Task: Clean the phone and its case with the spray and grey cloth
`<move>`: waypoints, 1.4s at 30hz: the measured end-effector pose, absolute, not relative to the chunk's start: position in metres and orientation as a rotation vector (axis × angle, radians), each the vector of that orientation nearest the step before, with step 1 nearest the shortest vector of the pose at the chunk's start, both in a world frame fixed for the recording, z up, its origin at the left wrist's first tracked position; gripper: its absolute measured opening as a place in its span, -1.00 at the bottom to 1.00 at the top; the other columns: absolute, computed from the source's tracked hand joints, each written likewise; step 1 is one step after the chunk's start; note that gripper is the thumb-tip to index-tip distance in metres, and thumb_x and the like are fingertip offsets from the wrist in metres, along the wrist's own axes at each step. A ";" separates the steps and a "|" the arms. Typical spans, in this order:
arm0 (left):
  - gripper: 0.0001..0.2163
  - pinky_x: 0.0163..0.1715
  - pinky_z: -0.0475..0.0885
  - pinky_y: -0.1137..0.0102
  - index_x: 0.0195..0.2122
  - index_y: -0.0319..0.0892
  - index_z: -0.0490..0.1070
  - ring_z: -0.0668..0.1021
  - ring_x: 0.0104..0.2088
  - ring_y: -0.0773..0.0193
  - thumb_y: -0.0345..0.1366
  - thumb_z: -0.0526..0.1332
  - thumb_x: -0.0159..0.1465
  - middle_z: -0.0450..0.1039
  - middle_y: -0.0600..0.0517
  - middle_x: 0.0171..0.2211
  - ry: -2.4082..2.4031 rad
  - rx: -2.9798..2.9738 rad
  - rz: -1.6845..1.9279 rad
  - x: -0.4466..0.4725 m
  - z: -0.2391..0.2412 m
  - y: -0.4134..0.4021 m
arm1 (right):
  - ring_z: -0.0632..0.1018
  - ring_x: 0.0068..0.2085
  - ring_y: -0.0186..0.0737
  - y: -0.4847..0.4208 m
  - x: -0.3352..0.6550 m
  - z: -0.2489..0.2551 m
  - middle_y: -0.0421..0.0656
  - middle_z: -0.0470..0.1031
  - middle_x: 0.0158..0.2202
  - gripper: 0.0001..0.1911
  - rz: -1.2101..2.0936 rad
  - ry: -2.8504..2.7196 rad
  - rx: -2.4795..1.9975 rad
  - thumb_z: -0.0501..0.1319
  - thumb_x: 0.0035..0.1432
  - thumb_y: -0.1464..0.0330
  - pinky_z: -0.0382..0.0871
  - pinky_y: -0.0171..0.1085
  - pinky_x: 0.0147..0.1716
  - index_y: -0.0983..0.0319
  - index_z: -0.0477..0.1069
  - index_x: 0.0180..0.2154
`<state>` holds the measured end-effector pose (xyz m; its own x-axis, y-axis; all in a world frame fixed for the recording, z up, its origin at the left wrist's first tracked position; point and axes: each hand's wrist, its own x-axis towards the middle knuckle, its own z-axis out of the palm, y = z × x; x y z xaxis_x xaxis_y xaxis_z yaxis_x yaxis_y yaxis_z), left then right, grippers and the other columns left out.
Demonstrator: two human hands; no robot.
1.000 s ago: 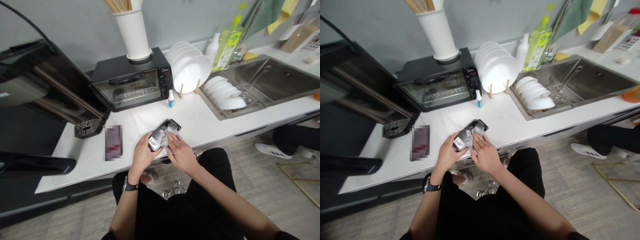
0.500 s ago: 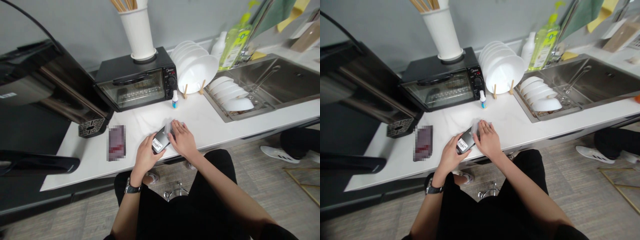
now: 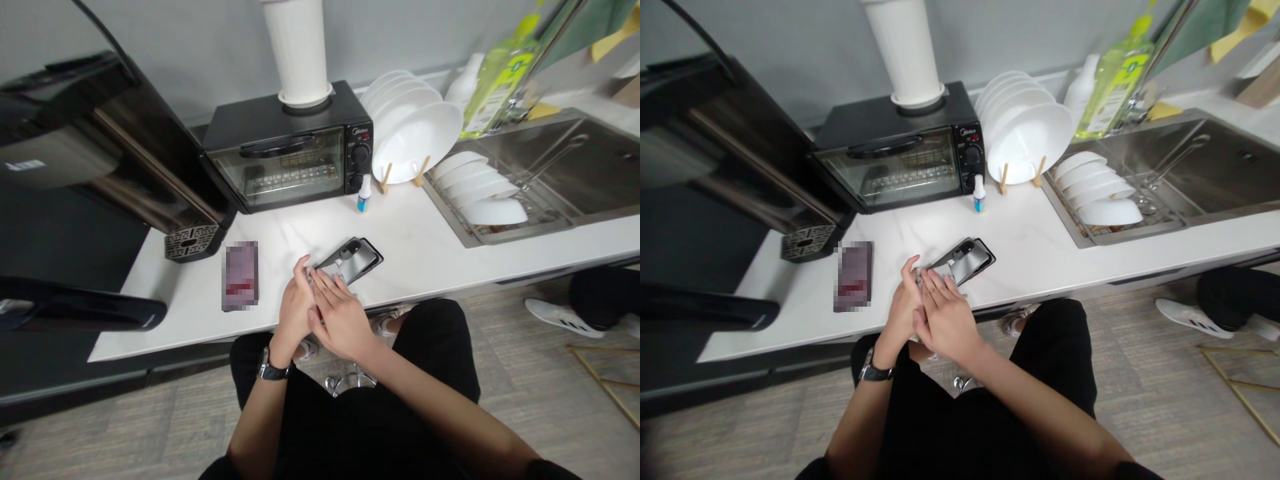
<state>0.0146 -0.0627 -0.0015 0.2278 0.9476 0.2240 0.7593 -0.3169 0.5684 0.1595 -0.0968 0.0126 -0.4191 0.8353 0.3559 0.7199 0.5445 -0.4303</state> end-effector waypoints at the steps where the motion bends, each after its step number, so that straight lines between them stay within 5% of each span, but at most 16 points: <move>1: -0.31 -0.02 0.58 0.04 0.46 -0.19 -0.20 0.67 -0.03 -0.06 -0.32 0.16 0.41 0.58 -0.24 0.00 1.589 2.179 0.766 0.014 -0.002 -0.063 | 0.25 0.50 0.05 -0.103 0.161 0.012 0.13 0.20 0.48 -0.38 0.291 -2.250 -1.251 0.00 0.46 0.31 0.12 0.09 0.51 0.54 0.24 0.39; 5: -0.25 0.03 0.56 0.03 0.47 -0.16 -0.21 0.64 0.03 -0.07 -0.38 0.19 0.35 0.51 -0.28 0.14 1.591 2.200 0.770 0.016 -0.001 -0.062 | 0.26 0.50 -0.02 -0.115 0.173 0.009 0.07 0.20 0.49 -0.43 0.306 -2.260 -1.231 0.01 0.43 0.36 0.15 0.07 0.50 0.46 0.31 0.36; 10: -0.30 -0.02 0.57 0.07 0.44 -0.15 -0.12 0.66 -0.08 -0.02 -0.32 0.23 0.37 0.56 -0.16 0.02 1.588 2.174 0.800 0.019 0.004 -0.061 | 0.31 0.48 -0.03 -0.119 0.193 0.005 0.02 0.24 0.47 -0.44 0.287 -2.285 -1.232 0.01 0.44 0.37 0.22 0.08 0.47 0.43 0.30 0.37; 16: -0.01 0.03 0.57 0.09 0.45 -0.10 -0.09 0.65 -0.01 -0.05 -0.22 0.52 0.13 0.53 -0.13 0.07 1.580 2.110 0.768 0.018 0.005 -0.059 | 0.30 0.48 0.03 -0.108 0.229 -0.004 0.02 0.24 0.47 -0.43 0.184 -2.203 -1.382 0.03 0.48 0.33 0.24 0.16 0.44 0.36 0.24 0.42; 32: -0.01 0.08 0.58 0.04 0.46 -0.07 -0.06 0.65 0.04 -0.08 -0.18 0.53 0.12 0.55 -0.13 0.09 1.569 2.109 0.755 0.019 0.007 -0.058 | 0.29 0.48 0.13 -0.040 0.216 0.003 0.16 0.23 0.46 -0.41 0.140 -2.049 -1.596 -0.07 0.53 0.29 0.17 0.18 0.46 0.47 0.24 0.41; 39: -0.35 0.13 0.55 0.03 0.47 -0.18 -0.12 0.60 0.20 -0.07 -0.32 0.15 0.43 0.44 -0.33 0.28 1.506 2.153 0.788 0.016 0.006 -0.061 | 0.35 0.45 0.02 -0.060 0.162 0.009 0.13 0.34 0.42 -0.44 0.253 -2.206 -1.321 -0.07 0.50 0.39 0.14 0.09 0.50 0.48 0.29 0.38; 42: -0.30 0.08 0.57 0.03 0.50 -0.19 -0.22 0.63 0.15 -0.07 -0.37 0.12 0.42 0.48 -0.33 0.23 1.494 2.198 0.782 0.012 0.002 -0.062 | 0.30 0.48 0.02 -0.078 0.154 0.011 0.12 0.29 0.44 -0.42 0.281 -2.191 -1.309 -0.06 0.49 0.40 0.11 0.10 0.51 0.48 0.23 0.42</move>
